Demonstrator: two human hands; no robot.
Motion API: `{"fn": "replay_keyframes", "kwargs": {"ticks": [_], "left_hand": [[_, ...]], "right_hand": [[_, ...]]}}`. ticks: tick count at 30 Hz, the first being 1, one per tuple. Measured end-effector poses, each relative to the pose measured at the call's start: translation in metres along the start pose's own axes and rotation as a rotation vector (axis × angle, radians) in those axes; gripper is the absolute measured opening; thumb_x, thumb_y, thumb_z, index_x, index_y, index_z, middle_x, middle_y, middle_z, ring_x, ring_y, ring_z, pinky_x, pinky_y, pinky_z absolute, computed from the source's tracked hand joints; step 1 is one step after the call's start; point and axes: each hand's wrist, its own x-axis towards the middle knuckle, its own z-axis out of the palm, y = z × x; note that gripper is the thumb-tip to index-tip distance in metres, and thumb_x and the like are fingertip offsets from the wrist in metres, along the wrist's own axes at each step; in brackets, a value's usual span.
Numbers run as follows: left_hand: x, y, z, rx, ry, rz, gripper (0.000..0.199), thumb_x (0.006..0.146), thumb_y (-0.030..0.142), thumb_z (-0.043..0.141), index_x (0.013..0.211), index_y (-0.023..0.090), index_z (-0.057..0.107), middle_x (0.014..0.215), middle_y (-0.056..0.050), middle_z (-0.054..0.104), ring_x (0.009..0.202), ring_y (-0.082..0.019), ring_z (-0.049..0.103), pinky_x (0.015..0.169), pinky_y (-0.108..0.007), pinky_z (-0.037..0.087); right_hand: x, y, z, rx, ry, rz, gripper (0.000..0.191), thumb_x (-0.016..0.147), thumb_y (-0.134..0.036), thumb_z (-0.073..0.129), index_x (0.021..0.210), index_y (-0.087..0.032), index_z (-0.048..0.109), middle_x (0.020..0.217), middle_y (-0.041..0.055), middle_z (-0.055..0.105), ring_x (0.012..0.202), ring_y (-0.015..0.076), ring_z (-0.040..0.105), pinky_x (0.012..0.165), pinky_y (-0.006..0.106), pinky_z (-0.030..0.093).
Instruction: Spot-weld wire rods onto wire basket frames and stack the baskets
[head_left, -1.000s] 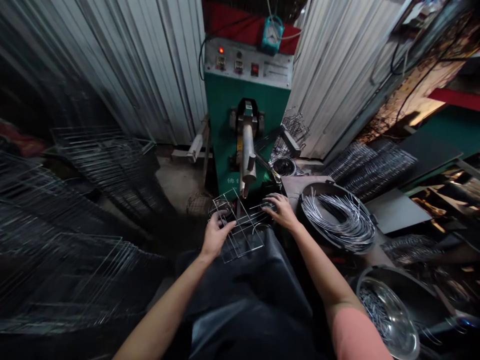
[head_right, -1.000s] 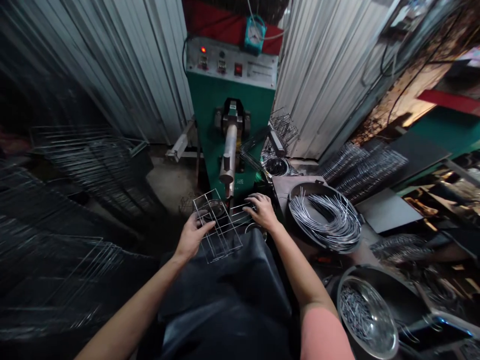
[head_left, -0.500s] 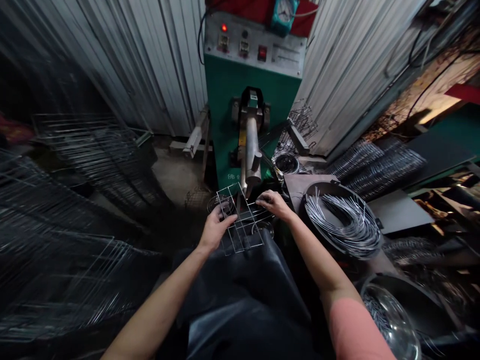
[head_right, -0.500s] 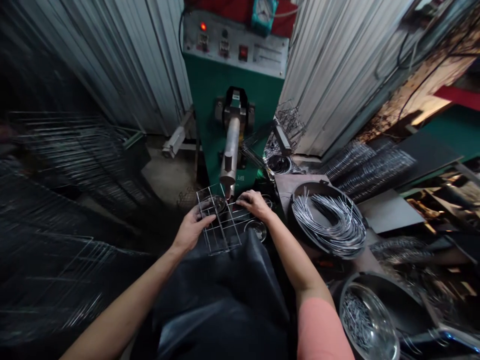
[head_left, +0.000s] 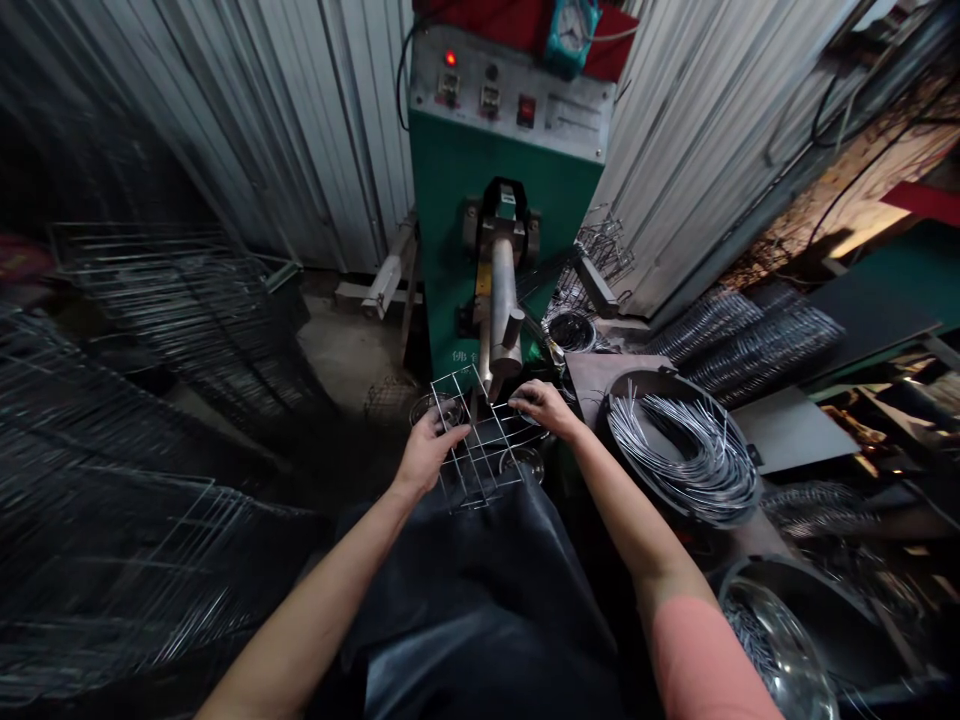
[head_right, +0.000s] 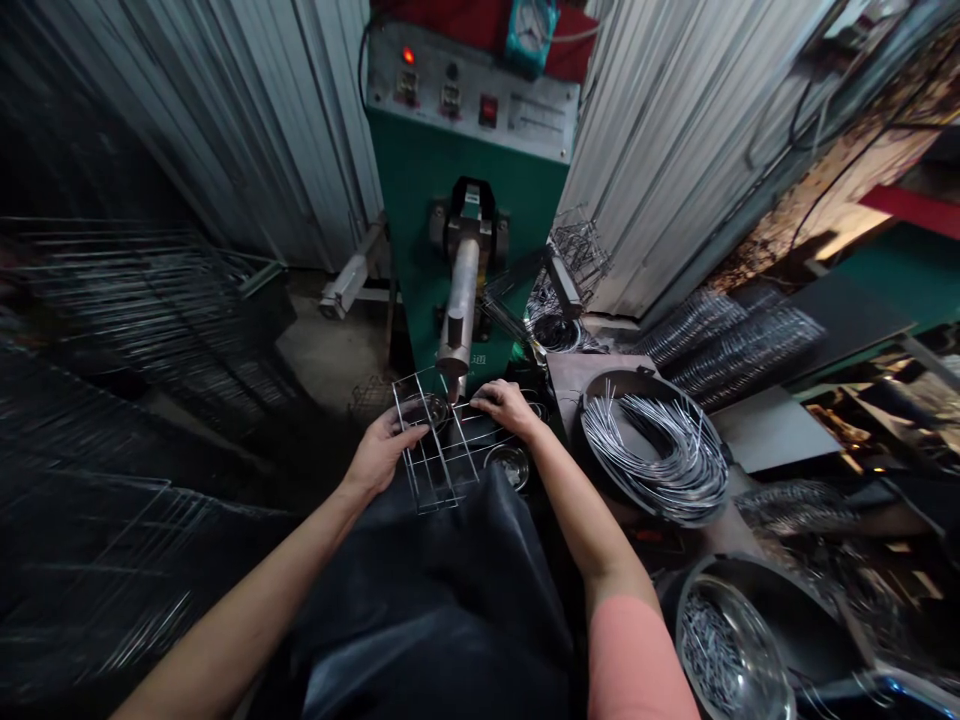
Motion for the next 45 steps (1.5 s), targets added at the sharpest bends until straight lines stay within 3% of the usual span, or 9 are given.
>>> {"fn": "replay_keyframes", "kwargs": {"ticks": [17,21,28,35,38,41,45], "left_hand": [[0.012,-0.001,0.000,-0.049,0.006,-0.035,0.053,0.051,0.024,0.076,0.100,0.012,0.060,0.056,0.005,0.051,0.051,-0.008,0.045,0.051,-0.022,0.034],[0.014,-0.005,-0.001,-0.056,0.010,-0.078,0.059,0.051,0.025,0.077,0.105,0.012,0.058,0.059,0.004,0.055,0.053,-0.009,0.047,0.052,-0.022,0.035],[0.013,-0.004,0.000,-0.037,-0.018,0.005,0.051,0.050,0.024,0.077,0.098,0.012,0.061,0.075,-0.002,0.063,0.061,-0.010,0.051,0.058,-0.023,0.038],[0.014,-0.005,-0.001,-0.046,-0.003,-0.030,0.056,0.049,0.025,0.078,0.099,0.012,0.059,0.074,-0.002,0.062,0.062,-0.011,0.053,0.060,-0.024,0.039],[0.013,-0.005,0.000,-0.031,0.011,-0.052,0.062,0.049,0.026,0.078,0.106,0.011,0.058,0.070,-0.001,0.061,0.059,-0.010,0.050,0.056,-0.022,0.035],[0.012,-0.004,0.001,-0.020,0.006,-0.042,0.060,0.051,0.027,0.077,0.106,0.012,0.059,0.069,0.000,0.060,0.059,-0.009,0.048,0.055,-0.022,0.034],[0.011,-0.002,0.002,-0.014,0.020,-0.014,0.054,0.052,0.027,0.076,0.102,0.014,0.061,0.071,0.000,0.059,0.058,-0.008,0.046,0.053,-0.022,0.033]], "right_hand": [[0.008,0.001,-0.003,-0.050,-0.039,0.050,0.024,0.084,-0.040,0.057,0.075,-0.020,0.068,0.076,0.0031,0.066,0.078,0.0170,0.058,0.074,0.029,0.041],[0.008,0.004,0.000,-0.080,-0.026,0.092,0.020,0.084,-0.036,0.059,0.076,-0.021,0.069,0.077,0.0030,0.066,0.079,0.0172,0.058,0.077,0.030,0.040],[0.008,0.003,-0.003,-0.067,-0.042,0.060,0.025,0.084,-0.041,0.057,0.075,-0.020,0.068,0.078,0.0031,0.066,0.077,0.0163,0.059,0.072,0.028,0.041],[0.010,-0.003,-0.004,-0.059,-0.062,0.079,0.021,0.083,-0.036,0.058,0.074,-0.019,0.067,0.078,0.0025,0.068,0.077,0.0162,0.060,0.072,0.027,0.042],[0.001,-0.006,-0.005,-0.147,0.017,0.080,0.016,0.082,-0.035,0.061,0.083,-0.021,0.067,0.086,0.0039,0.068,0.088,0.0196,0.059,0.082,0.033,0.040],[-0.016,-0.002,-0.005,-0.236,0.151,0.068,0.023,0.077,-0.041,0.065,0.090,-0.022,0.065,0.106,0.0071,0.064,0.106,0.0244,0.052,0.092,0.041,0.034],[-0.032,0.014,-0.004,-0.196,0.218,0.121,0.023,0.076,-0.044,0.064,0.073,-0.022,0.064,0.116,0.0084,0.059,0.116,0.0265,0.045,0.098,0.046,0.029]]}}
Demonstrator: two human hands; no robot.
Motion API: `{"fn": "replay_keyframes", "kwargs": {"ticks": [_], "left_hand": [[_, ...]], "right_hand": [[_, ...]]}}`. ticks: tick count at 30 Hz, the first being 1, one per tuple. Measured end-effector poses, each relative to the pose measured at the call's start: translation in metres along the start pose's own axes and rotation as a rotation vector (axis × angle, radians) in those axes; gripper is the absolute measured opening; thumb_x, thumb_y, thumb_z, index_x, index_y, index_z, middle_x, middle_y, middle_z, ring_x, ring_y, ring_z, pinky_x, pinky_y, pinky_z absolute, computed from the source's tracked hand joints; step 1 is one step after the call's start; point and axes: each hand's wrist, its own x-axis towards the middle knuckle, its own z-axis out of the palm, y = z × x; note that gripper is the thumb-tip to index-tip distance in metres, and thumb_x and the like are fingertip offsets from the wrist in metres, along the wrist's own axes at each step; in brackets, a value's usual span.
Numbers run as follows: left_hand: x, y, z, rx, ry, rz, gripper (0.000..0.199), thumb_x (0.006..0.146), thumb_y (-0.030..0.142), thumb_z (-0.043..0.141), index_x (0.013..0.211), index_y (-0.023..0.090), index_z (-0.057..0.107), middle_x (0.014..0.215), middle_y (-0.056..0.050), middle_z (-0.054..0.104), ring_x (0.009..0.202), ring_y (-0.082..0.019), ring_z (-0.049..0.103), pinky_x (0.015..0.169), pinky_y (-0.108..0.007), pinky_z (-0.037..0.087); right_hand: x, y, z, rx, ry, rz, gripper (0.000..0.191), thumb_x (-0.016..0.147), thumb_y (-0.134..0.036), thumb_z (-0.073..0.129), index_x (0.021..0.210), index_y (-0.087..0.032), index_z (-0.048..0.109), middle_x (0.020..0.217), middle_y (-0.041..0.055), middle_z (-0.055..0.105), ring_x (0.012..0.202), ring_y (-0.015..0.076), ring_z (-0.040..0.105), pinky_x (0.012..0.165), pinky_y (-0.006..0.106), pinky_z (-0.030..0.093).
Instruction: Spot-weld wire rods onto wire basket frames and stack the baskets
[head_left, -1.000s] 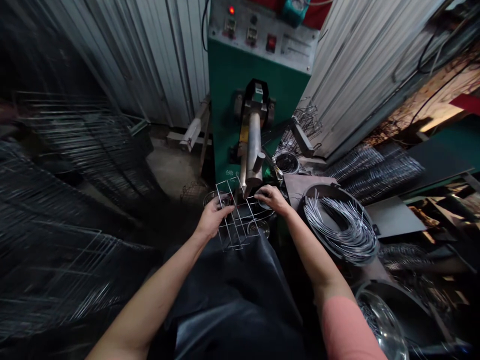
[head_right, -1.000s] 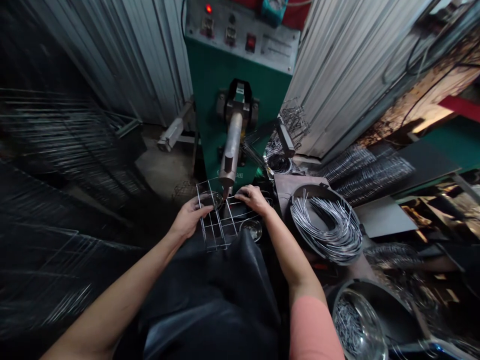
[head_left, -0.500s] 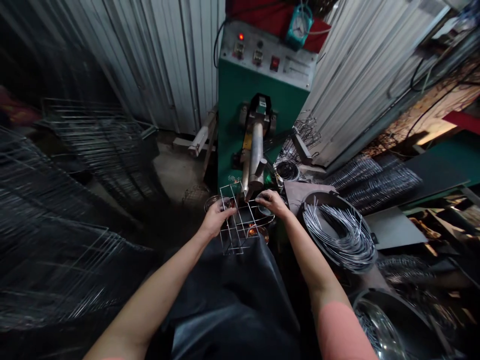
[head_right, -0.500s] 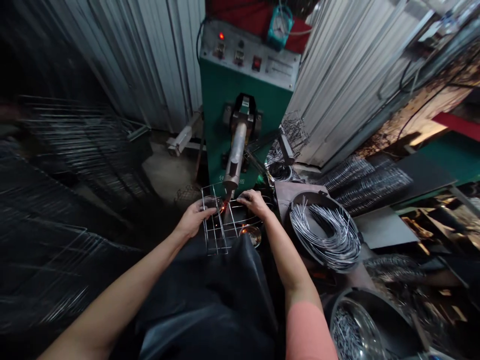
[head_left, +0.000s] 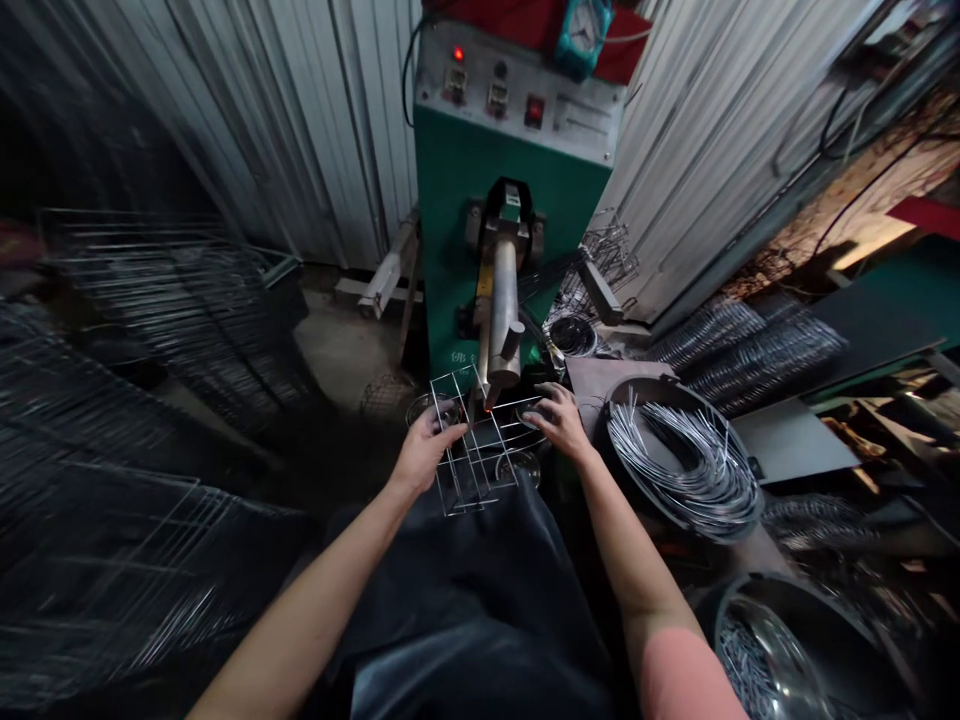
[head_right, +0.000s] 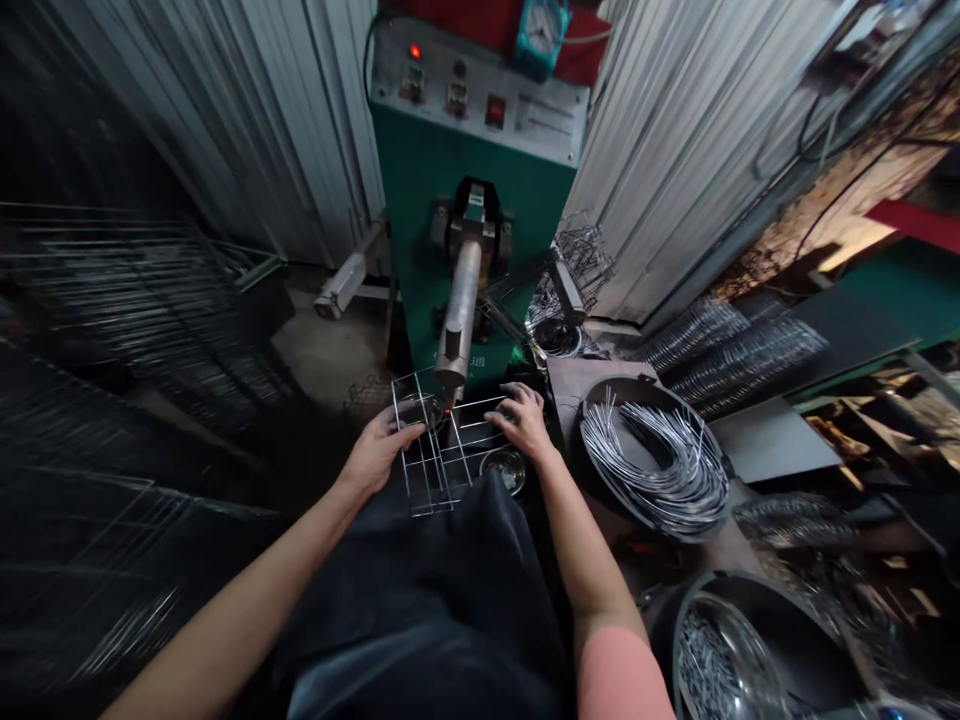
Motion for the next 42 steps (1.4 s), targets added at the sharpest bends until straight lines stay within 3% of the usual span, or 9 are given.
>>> {"fn": "replay_keyframes", "kwargs": {"ticks": [6,12,17,22,33,42], "left_hand": [[-0.002,-0.004,0.001,-0.016,0.039,0.022,0.050,0.052,0.026,0.076,0.098,0.015,0.058,0.058,0.006,0.051,0.051,-0.008,0.042,0.051,-0.022,0.032],[-0.006,-0.008,-0.003,0.042,0.096,0.105,0.033,0.056,0.028,0.074,0.081,0.016,0.056,0.066,0.004,0.054,0.057,-0.008,0.046,0.056,-0.022,0.035],[-0.007,-0.009,-0.001,0.092,0.118,0.139,0.028,0.058,0.028,0.073,0.074,0.017,0.053,0.065,0.004,0.051,0.057,-0.008,0.046,0.059,-0.023,0.036],[-0.005,-0.010,-0.002,0.040,0.130,0.122,0.029,0.057,0.028,0.073,0.074,0.017,0.052,0.063,0.005,0.051,0.056,-0.008,0.045,0.058,-0.023,0.036],[0.001,-0.008,0.000,-0.024,0.166,0.098,0.032,0.051,0.026,0.075,0.070,0.016,0.052,0.062,0.005,0.052,0.054,-0.007,0.046,0.055,-0.022,0.035],[0.006,-0.005,0.001,-0.048,0.167,0.085,0.035,0.049,0.028,0.076,0.070,0.016,0.050,0.057,0.007,0.050,0.047,-0.006,0.042,0.049,-0.020,0.033]], "right_hand": [[0.005,0.005,-0.003,0.082,-0.133,-0.046,0.027,0.072,-0.047,0.068,0.068,-0.021,0.063,0.113,0.0064,0.060,0.115,0.0258,0.044,0.098,0.045,0.028],[0.007,-0.005,-0.011,0.151,-0.070,-0.034,0.033,0.074,-0.050,0.065,0.062,-0.020,0.057,0.107,0.0074,0.062,0.110,0.0250,0.048,0.097,0.045,0.028],[0.013,-0.017,0.000,0.134,-0.083,-0.040,0.034,0.073,-0.049,0.066,0.061,-0.020,0.054,0.108,0.0069,0.063,0.111,0.0256,0.049,0.100,0.048,0.022],[0.022,-0.020,0.009,0.110,-0.129,-0.045,0.034,0.072,-0.048,0.067,0.060,-0.019,0.053,0.100,0.0058,0.064,0.104,0.0234,0.052,0.100,0.046,0.021],[0.036,-0.018,0.008,0.077,-0.182,-0.041,0.038,0.077,-0.051,0.061,0.060,-0.018,0.053,0.093,0.0054,0.063,0.098,0.0217,0.053,0.098,0.043,0.022],[0.042,-0.017,0.006,0.062,-0.205,-0.045,0.037,0.078,-0.051,0.060,0.061,-0.018,0.053,0.098,0.0055,0.062,0.105,0.0230,0.050,0.100,0.043,0.019]]}}
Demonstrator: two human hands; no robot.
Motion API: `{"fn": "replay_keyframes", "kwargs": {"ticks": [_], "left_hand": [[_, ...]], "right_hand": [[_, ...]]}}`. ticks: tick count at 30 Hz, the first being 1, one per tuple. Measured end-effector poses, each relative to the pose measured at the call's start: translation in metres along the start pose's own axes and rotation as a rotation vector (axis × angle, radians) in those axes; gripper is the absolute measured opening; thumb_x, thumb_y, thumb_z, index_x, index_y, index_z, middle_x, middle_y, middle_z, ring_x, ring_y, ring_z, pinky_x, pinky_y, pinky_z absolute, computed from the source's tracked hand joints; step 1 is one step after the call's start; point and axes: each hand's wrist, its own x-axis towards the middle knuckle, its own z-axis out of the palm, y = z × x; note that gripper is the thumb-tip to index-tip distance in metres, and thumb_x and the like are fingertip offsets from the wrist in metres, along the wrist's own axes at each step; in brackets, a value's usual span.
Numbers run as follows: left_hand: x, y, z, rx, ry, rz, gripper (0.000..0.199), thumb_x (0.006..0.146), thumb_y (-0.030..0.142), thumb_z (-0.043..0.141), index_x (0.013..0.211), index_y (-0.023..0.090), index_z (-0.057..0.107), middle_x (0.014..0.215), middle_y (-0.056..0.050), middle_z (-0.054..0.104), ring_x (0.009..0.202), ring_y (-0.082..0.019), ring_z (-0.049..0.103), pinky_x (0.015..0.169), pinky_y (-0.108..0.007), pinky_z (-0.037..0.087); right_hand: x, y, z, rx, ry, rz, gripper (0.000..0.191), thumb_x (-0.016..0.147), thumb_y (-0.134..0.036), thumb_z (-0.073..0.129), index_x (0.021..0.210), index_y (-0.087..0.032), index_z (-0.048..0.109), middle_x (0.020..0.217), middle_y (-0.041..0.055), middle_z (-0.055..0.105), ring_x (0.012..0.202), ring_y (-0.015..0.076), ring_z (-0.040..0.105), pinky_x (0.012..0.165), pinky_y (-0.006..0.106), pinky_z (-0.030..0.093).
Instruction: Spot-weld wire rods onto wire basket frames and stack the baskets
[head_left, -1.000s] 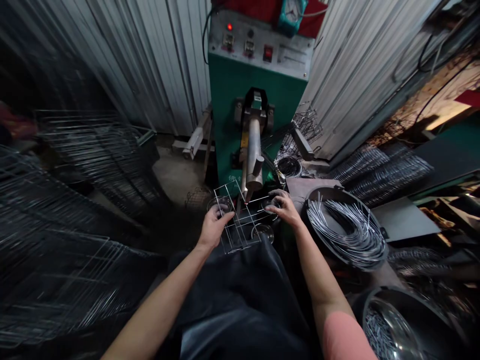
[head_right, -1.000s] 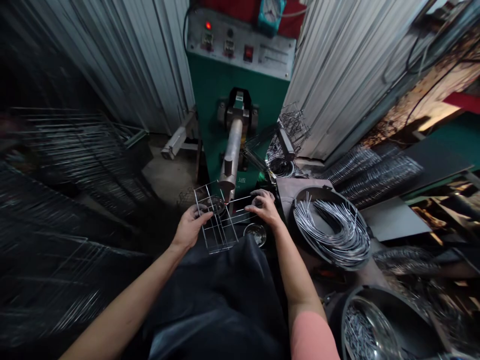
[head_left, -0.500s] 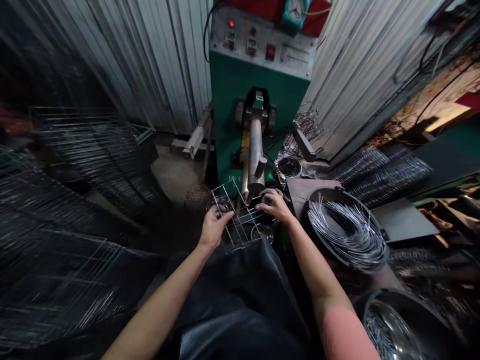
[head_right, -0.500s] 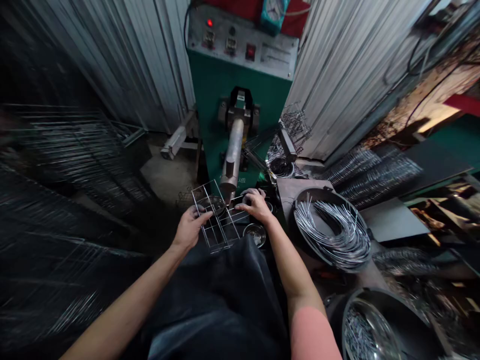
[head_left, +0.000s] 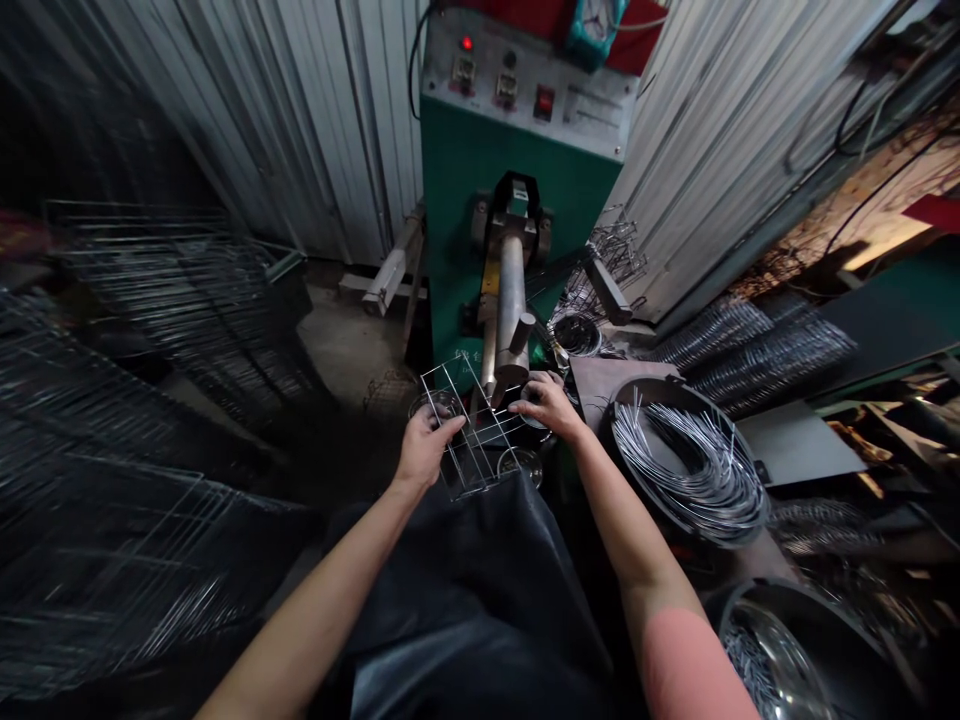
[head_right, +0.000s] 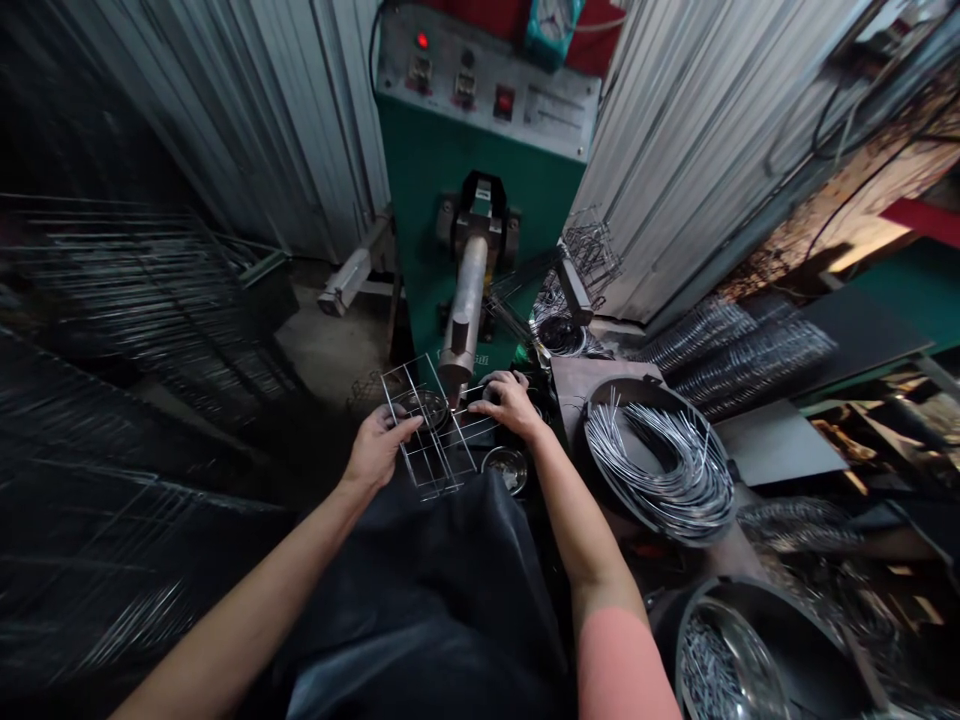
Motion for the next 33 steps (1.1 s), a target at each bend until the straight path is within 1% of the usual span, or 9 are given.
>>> {"fn": "replay_keyframes", "kwargs": {"ticks": [5,10,15,21,27,33], "left_hand": [[0.006,0.002,0.002,-0.003,-0.011,-0.007,0.036,0.048,0.027,0.076,0.068,0.017,0.049,0.053,0.007,0.050,0.046,-0.007,0.044,0.049,-0.020,0.034],[0.013,-0.001,0.002,-0.018,-0.024,-0.010,0.035,0.047,0.026,0.076,0.069,0.016,0.050,0.055,0.006,0.052,0.046,-0.006,0.043,0.048,-0.020,0.033],[0.019,-0.003,0.000,-0.033,-0.039,-0.027,0.035,0.047,0.024,0.077,0.069,0.015,0.051,0.053,0.006,0.052,0.045,-0.005,0.042,0.047,-0.019,0.032],[0.021,-0.001,0.000,-0.071,-0.060,-0.077,0.035,0.047,0.023,0.076,0.068,0.016,0.050,0.054,0.005,0.054,0.046,-0.007,0.046,0.046,-0.020,0.033],[0.023,-0.004,-0.002,-0.047,-0.090,-0.062,0.033,0.048,0.024,0.076,0.067,0.016,0.051,0.056,0.004,0.054,0.047,-0.006,0.045,0.046,-0.019,0.031],[0.023,0.000,-0.002,-0.034,-0.077,-0.070,0.033,0.047,0.022,0.076,0.067,0.016,0.051,0.054,0.005,0.052,0.045,-0.006,0.043,0.046,-0.019,0.031]], "right_hand": [[0.006,0.003,0.000,-0.019,-0.001,0.006,0.038,0.077,-0.052,0.060,0.061,-0.018,0.054,0.100,0.0058,0.062,0.104,0.0228,0.050,0.098,0.042,0.021],[0.009,0.004,-0.002,-0.053,-0.020,0.015,0.037,0.078,-0.052,0.059,0.062,-0.019,0.055,0.100,0.0057,0.062,0.104,0.0229,0.050,0.098,0.042,0.022],[0.010,0.008,0.001,-0.055,-0.016,0.007,0.031,0.078,-0.049,0.061,0.068,-0.019,0.059,0.104,0.0056,0.062,0.108,0.0230,0.049,0.099,0.041,0.022],[0.011,0.013,0.005,-0.044,-0.001,0.002,0.027,0.076,-0.046,0.064,0.070,-0.020,0.063,0.100,0.0050,0.063,0.104,0.0228,0.051,0.097,0.040,0.024],[0.010,0.011,0.003,-0.066,-0.017,0.010,0.027,0.078,-0.047,0.061,0.073,-0.020,0.064,0.100,0.0053,0.063,0.104,0.0228,0.051,0.097,0.040,0.025],[0.010,0.006,0.000,-0.076,-0.034,0.042,0.032,0.076,-0.050,0.062,0.068,-0.019,0.061,0.100,0.0060,0.062,0.102,0.0230,0.051,0.097,0.040,0.026]]}}
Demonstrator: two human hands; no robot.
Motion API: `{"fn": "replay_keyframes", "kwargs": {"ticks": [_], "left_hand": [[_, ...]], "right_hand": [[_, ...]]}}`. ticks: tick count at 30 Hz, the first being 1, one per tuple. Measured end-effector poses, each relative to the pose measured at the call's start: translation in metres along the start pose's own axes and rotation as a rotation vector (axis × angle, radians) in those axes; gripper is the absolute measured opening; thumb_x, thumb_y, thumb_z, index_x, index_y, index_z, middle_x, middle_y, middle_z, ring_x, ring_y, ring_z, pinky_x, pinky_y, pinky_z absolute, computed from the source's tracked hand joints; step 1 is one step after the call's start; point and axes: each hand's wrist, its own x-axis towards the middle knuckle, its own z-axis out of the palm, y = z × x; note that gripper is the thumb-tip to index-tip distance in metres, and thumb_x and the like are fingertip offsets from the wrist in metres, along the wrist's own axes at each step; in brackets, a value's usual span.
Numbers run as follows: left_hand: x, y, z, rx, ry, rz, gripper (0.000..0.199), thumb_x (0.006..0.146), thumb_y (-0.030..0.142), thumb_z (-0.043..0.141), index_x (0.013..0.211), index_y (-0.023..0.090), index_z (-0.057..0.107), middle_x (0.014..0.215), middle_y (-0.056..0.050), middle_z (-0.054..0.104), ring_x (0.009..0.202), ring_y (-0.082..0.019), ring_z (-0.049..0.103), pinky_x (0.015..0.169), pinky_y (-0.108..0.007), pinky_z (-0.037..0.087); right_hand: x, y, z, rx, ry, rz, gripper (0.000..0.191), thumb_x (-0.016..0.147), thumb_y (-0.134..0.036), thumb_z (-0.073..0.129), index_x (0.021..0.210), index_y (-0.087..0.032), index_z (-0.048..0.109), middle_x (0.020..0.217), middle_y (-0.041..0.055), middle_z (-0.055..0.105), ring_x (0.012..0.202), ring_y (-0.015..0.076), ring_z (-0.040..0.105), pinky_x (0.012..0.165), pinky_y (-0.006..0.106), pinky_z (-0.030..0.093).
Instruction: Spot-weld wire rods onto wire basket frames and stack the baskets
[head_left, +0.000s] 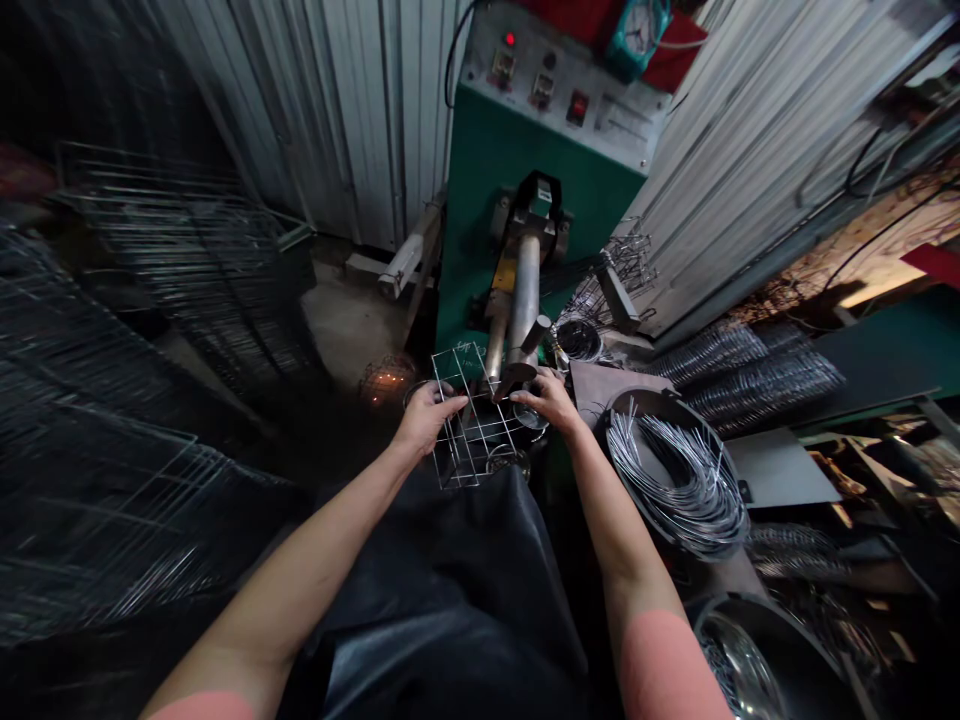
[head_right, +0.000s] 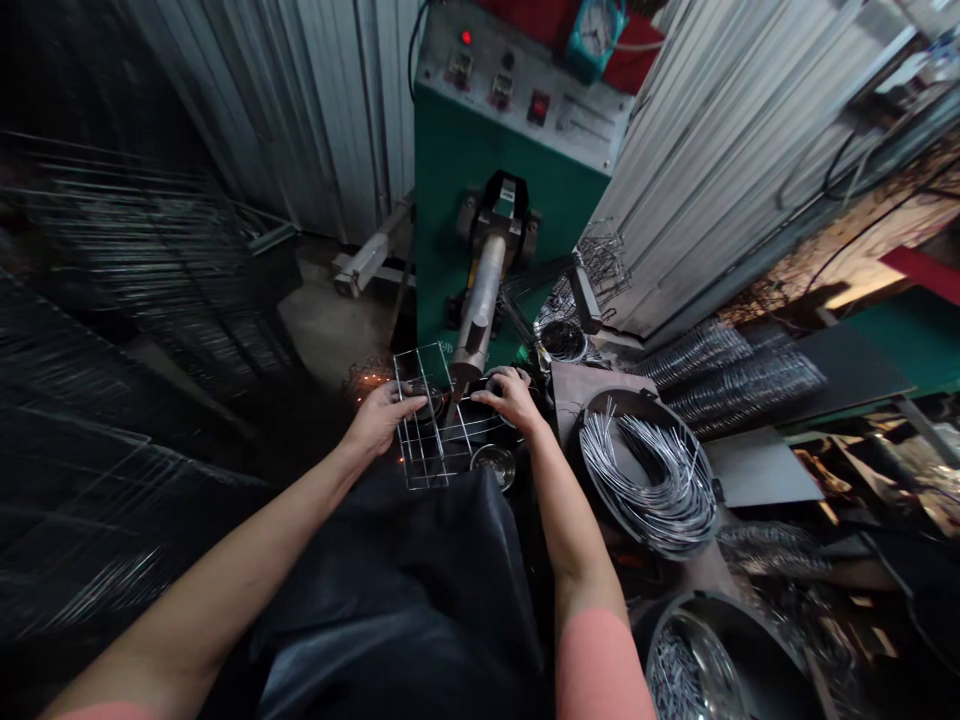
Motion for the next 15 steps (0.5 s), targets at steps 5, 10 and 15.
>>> {"fn": "replay_keyframes", "kwargs": {"ticks": [5,10,15], "left_hand": [[0.004,0.002,-0.002,0.031,-0.052,-0.009,0.033,0.048,0.023,0.076,0.068,0.016,0.051,0.052,0.005,0.051,0.044,-0.006,0.043,0.045,-0.019,0.031],[-0.001,0.006,-0.011,0.064,-0.138,0.037,0.033,0.049,0.026,0.077,0.066,0.016,0.050,0.054,0.005,0.052,0.047,-0.006,0.044,0.046,-0.018,0.033],[-0.039,0.017,-0.056,0.072,-0.192,0.024,0.034,0.051,0.025,0.079,0.068,0.016,0.051,0.057,0.006,0.049,0.048,-0.005,0.044,0.046,-0.016,0.036]], "right_hand": [[0.004,-0.001,-0.001,0.000,-0.021,0.031,0.032,0.073,-0.048,0.066,0.066,-0.018,0.058,0.098,0.0060,0.062,0.099,0.0223,0.053,0.096,0.040,0.028],[-0.009,-0.019,-0.002,-0.025,-0.032,0.026,0.031,0.074,-0.044,0.066,0.063,-0.017,0.055,0.098,0.0077,0.063,0.100,0.0233,0.054,0.096,0.043,0.028],[-0.067,-0.045,-0.018,0.060,0.021,-0.138,0.036,0.075,-0.043,0.067,0.103,-0.021,0.059,0.109,0.0086,0.061,0.108,0.0241,0.051,0.099,0.044,0.027]]}}
